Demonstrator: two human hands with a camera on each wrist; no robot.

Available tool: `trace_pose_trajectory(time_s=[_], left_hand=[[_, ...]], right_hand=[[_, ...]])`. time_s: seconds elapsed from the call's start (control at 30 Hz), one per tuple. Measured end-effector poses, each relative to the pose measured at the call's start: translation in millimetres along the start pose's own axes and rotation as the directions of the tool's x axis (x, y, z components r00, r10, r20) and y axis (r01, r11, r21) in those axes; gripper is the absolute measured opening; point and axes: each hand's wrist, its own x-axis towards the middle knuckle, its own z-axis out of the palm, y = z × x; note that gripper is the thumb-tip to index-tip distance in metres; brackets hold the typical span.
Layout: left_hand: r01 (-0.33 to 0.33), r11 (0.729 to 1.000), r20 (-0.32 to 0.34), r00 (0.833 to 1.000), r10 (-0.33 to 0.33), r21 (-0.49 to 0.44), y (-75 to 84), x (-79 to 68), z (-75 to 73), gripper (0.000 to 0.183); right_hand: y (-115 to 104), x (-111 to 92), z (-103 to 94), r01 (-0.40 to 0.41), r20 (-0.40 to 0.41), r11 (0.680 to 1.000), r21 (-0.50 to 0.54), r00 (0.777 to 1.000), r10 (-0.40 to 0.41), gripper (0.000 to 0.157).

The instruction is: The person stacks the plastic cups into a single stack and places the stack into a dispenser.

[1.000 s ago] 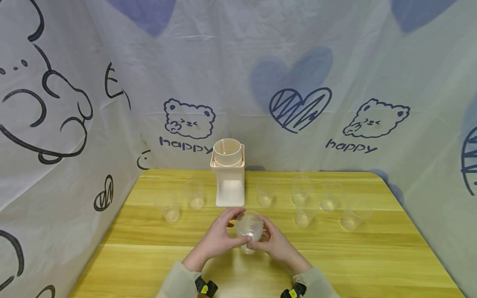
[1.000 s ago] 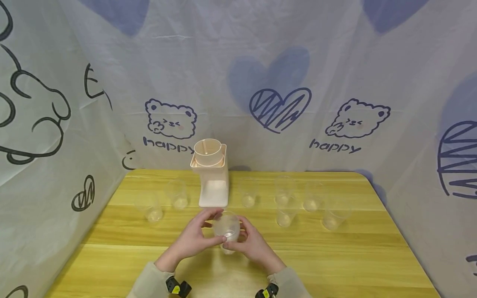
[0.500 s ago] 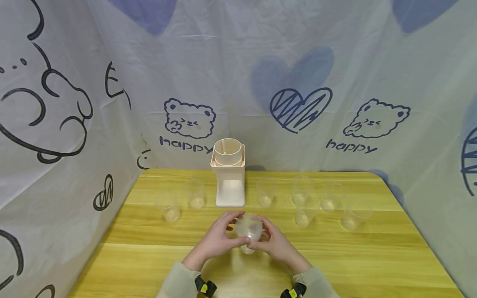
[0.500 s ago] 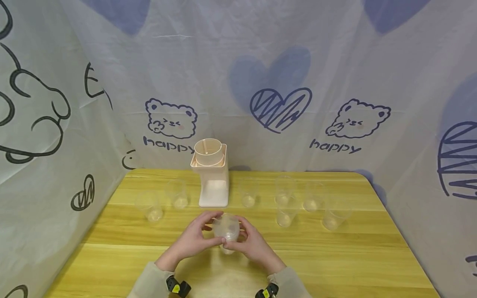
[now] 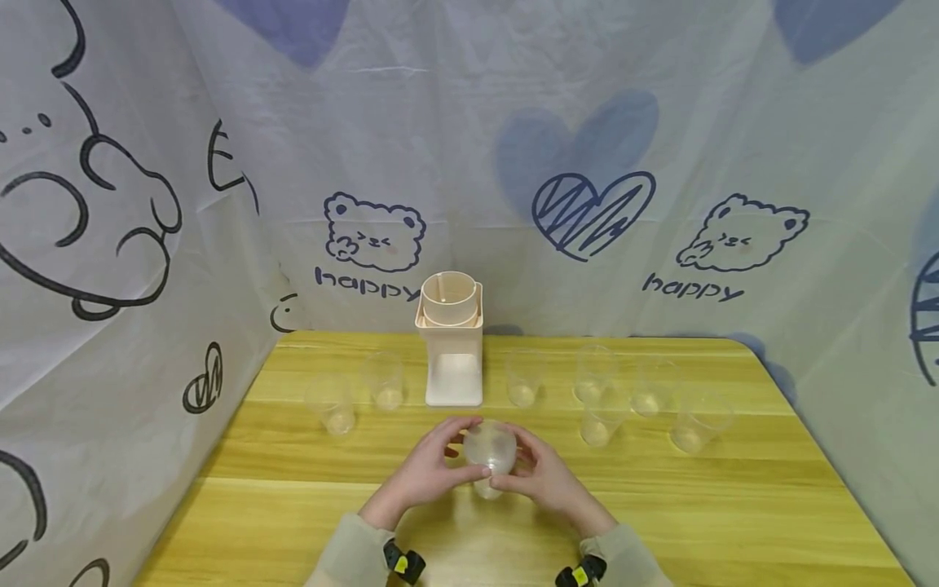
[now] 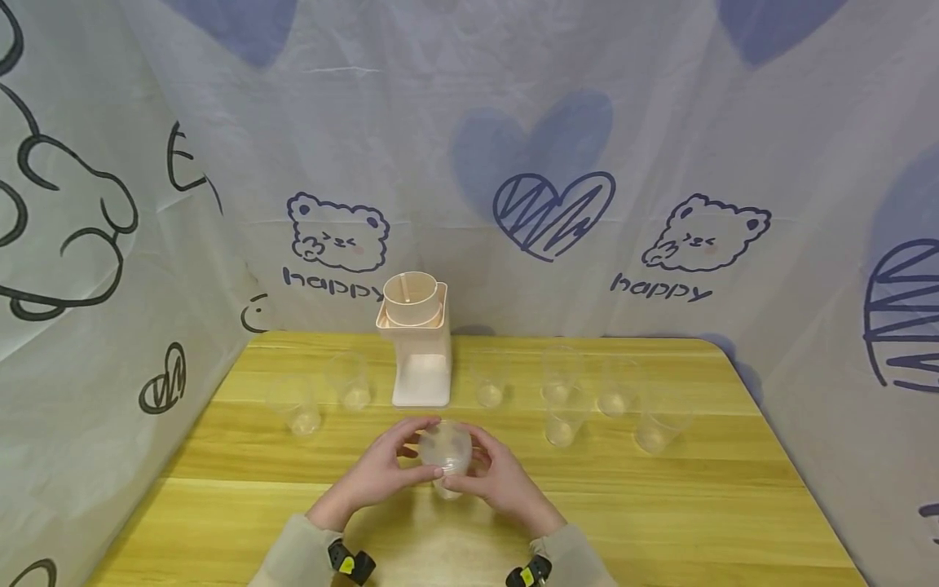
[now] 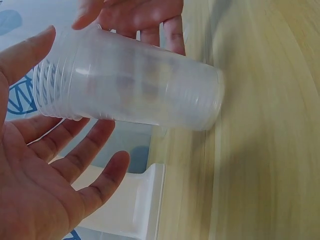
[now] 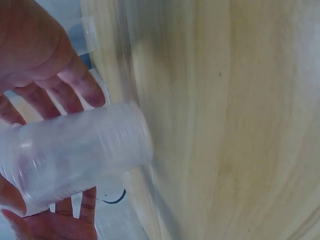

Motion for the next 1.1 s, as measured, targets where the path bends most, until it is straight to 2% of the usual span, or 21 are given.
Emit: trace_pose_trajectory(time_s=[0.23, 0.53, 0.77, 1.1], left_hand=[[0.016, 0.999, 0.011, 1.0, -0.016, -0.036, 1.0, -0.8, -1.6, 0.064], [0.025, 0.999, 0.015, 1.0, -0.024, -0.038, -0.9, -0.3, -1.6, 0.066], [0.043, 0.996, 0.002, 0.999, -0.043, -0.073, -2.3, -0.8, -1.9, 0.063], [0.006, 0.999, 0.008, 1.0, -0.006, -0.051, -3.6, -1.8, -1.1, 0.063]], right_hand=[[-3.7, -0.1, -4.9, 0.025, 0.02, 0.999, 0.03, 0.999, -0.025, 0.086], [-3.9, 0.4, -8.4, 0.063, 0.064, 0.998, 0.024, 0.996, -0.064, 0.075], [-2.7, 1.1, -6.8, 0.053, 0.037, 0.998, 0.021, 0.998, -0.053, 0.073], [-2.8, -1.5, -3.0, 0.044, 0.0, 0.999, 0.007, 0.999, -0.044, 0.073]])
